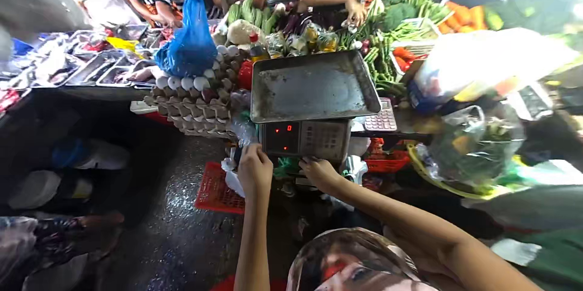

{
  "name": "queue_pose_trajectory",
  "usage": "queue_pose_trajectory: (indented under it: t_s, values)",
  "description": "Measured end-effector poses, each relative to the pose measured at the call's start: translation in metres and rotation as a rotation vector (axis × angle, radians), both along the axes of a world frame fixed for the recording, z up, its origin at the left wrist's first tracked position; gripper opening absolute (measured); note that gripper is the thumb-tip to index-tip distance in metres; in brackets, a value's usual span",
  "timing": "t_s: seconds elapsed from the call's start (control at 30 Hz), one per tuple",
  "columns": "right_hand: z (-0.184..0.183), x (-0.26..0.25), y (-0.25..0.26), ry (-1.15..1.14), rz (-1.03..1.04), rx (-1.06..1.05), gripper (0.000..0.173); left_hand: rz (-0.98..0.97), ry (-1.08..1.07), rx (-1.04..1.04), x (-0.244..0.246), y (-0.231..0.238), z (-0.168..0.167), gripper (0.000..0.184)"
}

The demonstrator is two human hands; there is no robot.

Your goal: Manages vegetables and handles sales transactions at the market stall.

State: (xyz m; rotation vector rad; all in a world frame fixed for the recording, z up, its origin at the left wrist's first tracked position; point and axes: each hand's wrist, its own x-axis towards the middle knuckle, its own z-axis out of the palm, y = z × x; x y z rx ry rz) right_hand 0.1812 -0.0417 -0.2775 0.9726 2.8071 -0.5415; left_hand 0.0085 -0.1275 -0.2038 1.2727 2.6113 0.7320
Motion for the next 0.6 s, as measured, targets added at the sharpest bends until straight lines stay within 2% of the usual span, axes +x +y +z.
queue_pose_trajectory:
  t_s: [0.07,0.1,0.17,0.23,0.3,0.37,0.43,0.47,0.53,0.6]
  values:
    - [0.032,-0.010,-0.009,-0.049,-0.040,-0.063,0.029,0.019,-0.019,-0.399,0.001,0.005,-0.023,0.040]
    - [0.042,-0.018,-0.011,-0.002,-0.033,-0.063,0.030,0.035,-0.013,-0.479,0.001,0.005,-0.039,0.045]
    - [0.037,-0.046,-0.007,0.169,0.048,-0.047,0.028,0.087,0.048,-0.433,0.004,0.000,-0.057,0.048]
    - [0.029,-0.079,-0.001,0.129,0.169,-0.175,0.031,0.148,0.053,-0.326,0.012,-0.002,-0.053,0.055]
    - [0.011,-0.103,-0.004,0.159,0.199,-0.237,0.030,0.183,0.019,-0.146,0.011,-0.004,-0.036,0.047]
    - [0.004,-0.118,-0.008,0.178,0.232,-0.153,0.030,0.140,0.006,0.182,0.002,-0.008,-0.022,0.034]
    - [0.012,-0.121,-0.005,0.151,0.285,-0.033,0.027,0.091,0.007,0.533,-0.009,-0.013,-0.012,0.036]
    - [0.019,-0.116,-0.002,0.224,0.256,-0.057,0.027,0.103,0.023,0.674,-0.013,-0.016,-0.003,0.039]
    - [0.041,-0.094,0.006,0.558,0.048,-0.352,0.032,0.157,0.081,0.883,-0.011,-0.018,0.013,0.044]
    - [0.077,-0.060,0.016,0.934,-0.112,-0.794,0.039,0.108,0.049,1.022,-0.002,-0.012,0.025,0.041]
